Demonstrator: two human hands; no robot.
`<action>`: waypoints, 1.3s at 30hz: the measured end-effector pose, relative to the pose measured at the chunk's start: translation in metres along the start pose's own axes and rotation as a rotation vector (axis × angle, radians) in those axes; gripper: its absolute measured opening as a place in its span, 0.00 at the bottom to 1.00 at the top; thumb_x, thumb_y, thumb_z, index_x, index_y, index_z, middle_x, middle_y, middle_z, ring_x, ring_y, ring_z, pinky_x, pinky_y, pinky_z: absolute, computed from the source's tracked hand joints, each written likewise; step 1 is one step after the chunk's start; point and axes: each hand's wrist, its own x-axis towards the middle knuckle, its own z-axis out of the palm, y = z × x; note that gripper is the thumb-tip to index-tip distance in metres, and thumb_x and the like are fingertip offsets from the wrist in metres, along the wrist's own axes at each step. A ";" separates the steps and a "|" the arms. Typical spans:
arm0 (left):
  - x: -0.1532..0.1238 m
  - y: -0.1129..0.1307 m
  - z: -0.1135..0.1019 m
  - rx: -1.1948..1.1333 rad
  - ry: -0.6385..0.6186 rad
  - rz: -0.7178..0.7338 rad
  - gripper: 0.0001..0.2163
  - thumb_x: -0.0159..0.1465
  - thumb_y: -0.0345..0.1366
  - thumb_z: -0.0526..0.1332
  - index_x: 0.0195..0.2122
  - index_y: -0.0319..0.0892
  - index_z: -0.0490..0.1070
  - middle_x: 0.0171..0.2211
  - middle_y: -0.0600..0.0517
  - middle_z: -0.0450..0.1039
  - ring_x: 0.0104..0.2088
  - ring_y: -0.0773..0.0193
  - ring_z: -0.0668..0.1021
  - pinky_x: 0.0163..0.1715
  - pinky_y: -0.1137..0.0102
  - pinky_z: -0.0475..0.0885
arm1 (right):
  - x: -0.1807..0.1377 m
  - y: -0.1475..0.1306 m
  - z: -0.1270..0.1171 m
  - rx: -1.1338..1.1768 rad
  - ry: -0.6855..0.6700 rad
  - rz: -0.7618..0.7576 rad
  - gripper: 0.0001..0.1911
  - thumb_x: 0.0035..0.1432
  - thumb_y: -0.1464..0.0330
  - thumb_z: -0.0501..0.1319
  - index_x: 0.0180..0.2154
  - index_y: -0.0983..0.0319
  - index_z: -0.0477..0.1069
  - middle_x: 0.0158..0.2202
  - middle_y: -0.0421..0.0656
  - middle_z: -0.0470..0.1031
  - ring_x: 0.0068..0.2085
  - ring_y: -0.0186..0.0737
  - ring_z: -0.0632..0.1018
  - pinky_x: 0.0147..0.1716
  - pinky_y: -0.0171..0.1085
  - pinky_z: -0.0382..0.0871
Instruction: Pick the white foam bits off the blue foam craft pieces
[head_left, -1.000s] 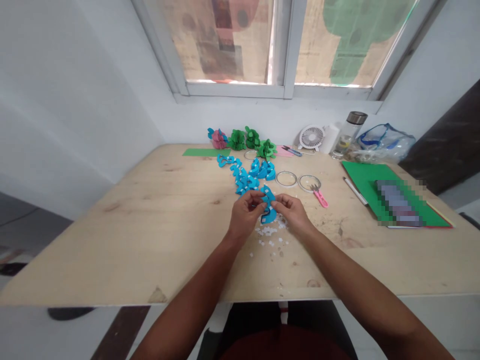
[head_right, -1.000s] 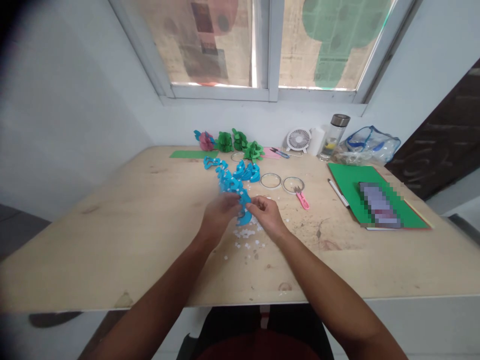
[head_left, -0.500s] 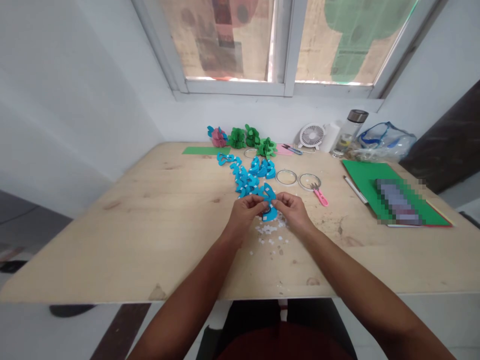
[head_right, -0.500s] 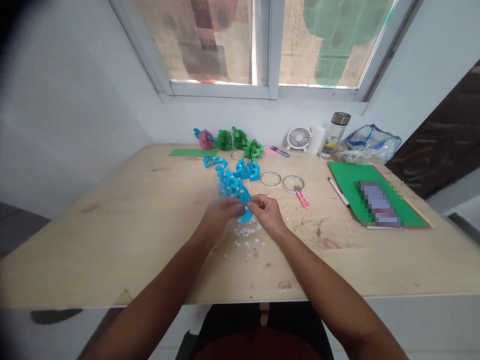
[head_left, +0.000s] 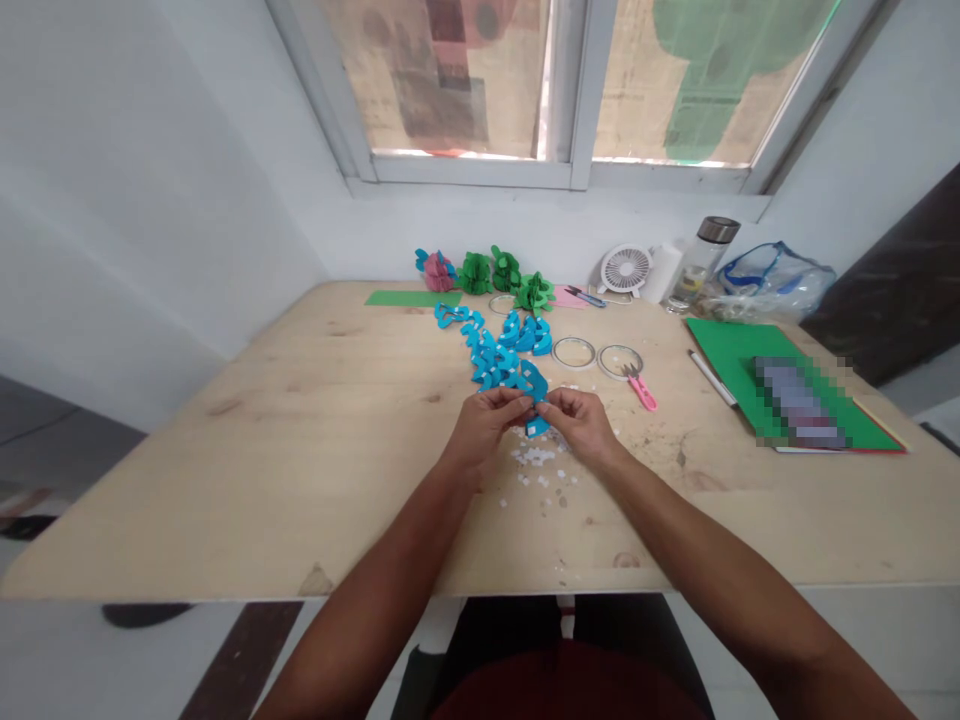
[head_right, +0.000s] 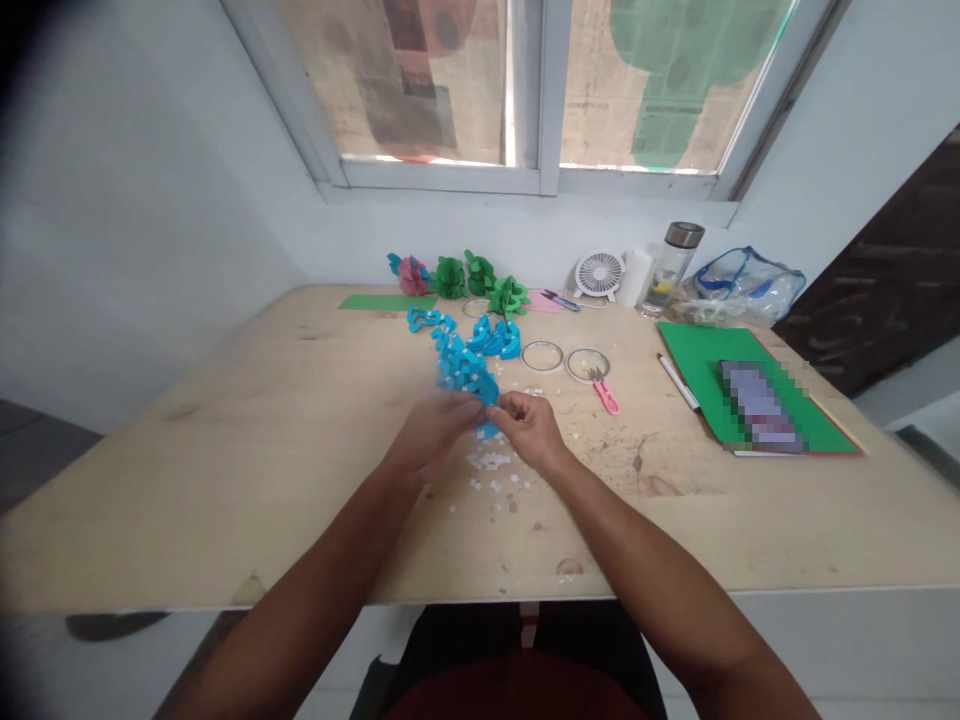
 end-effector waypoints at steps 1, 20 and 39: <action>0.000 0.001 0.000 -0.006 -0.001 -0.002 0.12 0.43 0.38 0.71 0.24 0.36 0.75 0.26 0.51 0.75 0.28 0.65 0.76 0.36 0.67 0.71 | 0.000 0.000 0.000 -0.008 0.008 -0.001 0.18 0.44 0.53 0.65 0.23 0.62 0.70 0.18 0.37 0.66 0.21 0.32 0.64 0.21 0.33 0.56; -0.002 -0.003 0.001 0.179 -0.028 0.030 0.15 0.45 0.39 0.69 0.34 0.39 0.75 0.29 0.49 0.76 0.28 0.65 0.75 0.27 0.72 0.71 | 0.001 -0.003 0.001 0.111 0.173 0.032 0.17 0.45 0.56 0.65 0.22 0.63 0.66 0.17 0.35 0.63 0.20 0.30 0.62 0.21 0.32 0.52; -0.005 0.001 0.003 0.190 0.005 0.079 0.15 0.45 0.37 0.69 0.34 0.39 0.77 0.29 0.50 0.77 0.29 0.63 0.76 0.32 0.68 0.72 | 0.001 0.000 0.001 0.089 0.144 0.030 0.20 0.43 0.54 0.65 0.21 0.62 0.62 0.17 0.34 0.59 0.20 0.28 0.58 0.20 0.32 0.49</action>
